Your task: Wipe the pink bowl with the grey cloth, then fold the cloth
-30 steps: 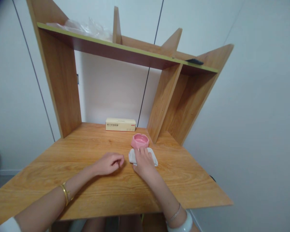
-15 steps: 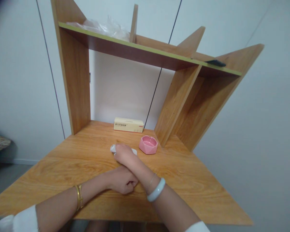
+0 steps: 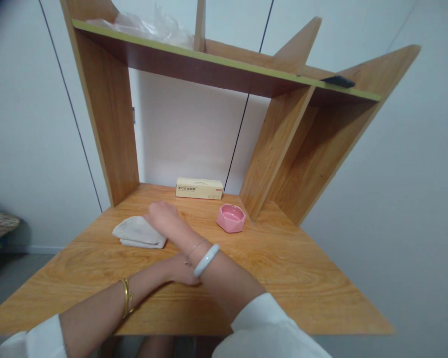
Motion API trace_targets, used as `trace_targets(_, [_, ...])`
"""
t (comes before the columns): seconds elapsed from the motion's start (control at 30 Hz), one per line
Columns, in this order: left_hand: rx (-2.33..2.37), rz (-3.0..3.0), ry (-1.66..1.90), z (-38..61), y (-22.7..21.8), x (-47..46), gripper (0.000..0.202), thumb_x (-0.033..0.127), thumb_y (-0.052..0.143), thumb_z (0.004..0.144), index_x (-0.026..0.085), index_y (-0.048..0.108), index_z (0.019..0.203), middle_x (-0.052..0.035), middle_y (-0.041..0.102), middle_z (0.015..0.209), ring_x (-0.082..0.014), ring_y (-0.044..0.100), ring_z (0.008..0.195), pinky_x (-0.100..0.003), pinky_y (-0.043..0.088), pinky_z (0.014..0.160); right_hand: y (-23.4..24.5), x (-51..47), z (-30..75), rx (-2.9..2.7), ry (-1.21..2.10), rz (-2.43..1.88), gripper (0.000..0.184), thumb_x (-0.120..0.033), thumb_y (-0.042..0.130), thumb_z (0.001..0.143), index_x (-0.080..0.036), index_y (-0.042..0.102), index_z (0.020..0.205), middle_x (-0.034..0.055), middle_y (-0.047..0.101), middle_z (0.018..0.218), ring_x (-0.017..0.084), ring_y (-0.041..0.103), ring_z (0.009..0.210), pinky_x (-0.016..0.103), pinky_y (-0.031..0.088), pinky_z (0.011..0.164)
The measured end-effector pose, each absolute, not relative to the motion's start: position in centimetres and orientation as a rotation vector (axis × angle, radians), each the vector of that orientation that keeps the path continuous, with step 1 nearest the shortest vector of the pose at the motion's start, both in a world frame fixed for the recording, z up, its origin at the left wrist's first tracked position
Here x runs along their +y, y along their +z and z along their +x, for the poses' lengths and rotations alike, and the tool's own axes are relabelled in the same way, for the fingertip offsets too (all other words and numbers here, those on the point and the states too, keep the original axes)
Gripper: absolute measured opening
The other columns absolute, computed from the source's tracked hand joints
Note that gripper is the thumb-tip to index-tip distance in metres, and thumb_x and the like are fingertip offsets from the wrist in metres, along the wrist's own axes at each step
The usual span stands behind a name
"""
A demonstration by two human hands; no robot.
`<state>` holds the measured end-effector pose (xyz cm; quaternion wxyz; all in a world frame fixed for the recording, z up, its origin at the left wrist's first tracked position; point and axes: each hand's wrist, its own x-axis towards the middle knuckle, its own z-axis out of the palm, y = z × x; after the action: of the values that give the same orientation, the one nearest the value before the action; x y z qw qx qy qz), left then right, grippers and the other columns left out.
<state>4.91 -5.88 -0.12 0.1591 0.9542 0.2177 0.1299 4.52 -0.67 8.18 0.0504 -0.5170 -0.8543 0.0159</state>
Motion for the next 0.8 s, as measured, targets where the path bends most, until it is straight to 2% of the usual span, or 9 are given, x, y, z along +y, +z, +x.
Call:
trace_targets(0.1, [0.694, 2.781, 0.226, 5.2, 0.4, -6.0, 0.013, 0.016, 0.047, 0.078, 0.019, 0.059, 0.073, -0.0007, 0.066, 0.074, -0.0141, 0.057, 0.067, -0.023, 0.040, 0.058, 9.9, 0.4, 10.7, -2.425, -0.147, -2.023, 0.031, -0.024, 0.047, 0.087, -0.010, 0.062, 0.109, 0.0199, 0.060, 0.115, 0.026, 0.060, 0.102, 0.031, 0.046, 0.077])
trace_targets(0.2, [0.728, 2.822, 0.179, 5.2, 0.8, -6.0, 0.014, 0.018, 0.046, 0.077, 0.019, 0.057, 0.069, 0.0002, 0.065, 0.069, -0.0130, 0.055, 0.060, -0.023, 0.034, 0.051, 10.1, 0.9, 16.6, -2.331, -0.141, -2.233, 0.027, -0.020, 0.054, 0.082, -0.004, 0.066, 0.099, 0.0260, 0.062, 0.106, 0.033, 0.060, 0.098, 0.037, 0.046, 0.075])
trace_targets(0.3, [0.729, 2.851, 0.183, 5.2, 0.9, -5.9, 0.014, 0.020, 0.045, 0.078, 0.019, 0.057, 0.070, -0.0007, 0.065, 0.070, -0.0139, 0.056, 0.061, -0.023, 0.032, 0.050, 8.9, 0.7, 20.5, -2.302, -0.064, -2.340, 0.019, -0.022, 0.058, 0.078, -0.011, 0.070, 0.088, 0.0187, 0.067, 0.093, 0.029, 0.063, 0.089, 0.035, 0.046, 0.071])
trace_targets(0.37, [0.743, 2.856, 0.183, 5.1, 0.8, -5.8, 0.015, 0.020, 0.045, 0.078, 0.019, 0.057, 0.071, -0.0014, 0.066, 0.071, -0.0142, 0.057, 0.062, -0.024, 0.033, 0.051, 7.7, 0.5, 21.8, -2.313, -0.033, -2.337, 0.016, -0.020, 0.057, 0.077, -0.013, 0.070, 0.083, 0.0145, 0.068, 0.088, 0.024, 0.063, 0.085, 0.030, 0.044, 0.071])
trace_targets(0.43, [0.758, 2.851, 0.190, 5.1, 0.7, -5.7, 0.014, 0.020, 0.045, 0.077, 0.019, 0.058, 0.071, -0.0018, 0.066, 0.072, -0.0142, 0.056, 0.062, -0.024, 0.033, 0.052, 6.7, 0.4, 22.3, -2.309, -0.036, -2.314, 0.017, -0.016, 0.055, 0.077, -0.012, 0.070, 0.083, 0.0140, 0.068, 0.088, 0.021, 0.063, 0.085, 0.027, 0.043, 0.072])
trace_targets(0.57, [0.756, 2.841, 0.195, 5.1, 0.7, -5.6, 0.014, 0.020, 0.045, 0.077, 0.020, 0.057, 0.071, -0.0018, 0.067, 0.073, -0.0141, 0.056, 0.062, -0.023, 0.033, 0.052, 5.6, 1.0, 21.4, -2.279, -0.064, -2.240, 0.021, -0.014, 0.050, 0.080, -0.010, 0.070, 0.087, 0.0152, 0.068, 0.093, 0.020, 0.062, 0.086, 0.026, 0.042, 0.073])
trace_targets(0.8, [0.793, 2.816, 0.163, 4.9, 0.7, -5.5, 0.012, 0.020, 0.045, 0.077, 0.020, 0.057, 0.072, -0.0012, 0.066, 0.073, -0.0152, 0.058, 0.064, -0.023, 0.034, 0.051, 5.4, 3.6, 14.7, -2.370, 0.026, -1.909, 0.018, -0.015, 0.052, 0.082, -0.011, 0.069, 0.087, 0.0121, 0.068, 0.090, 0.019, 0.060, 0.082, 0.026, 0.042, 0.072])
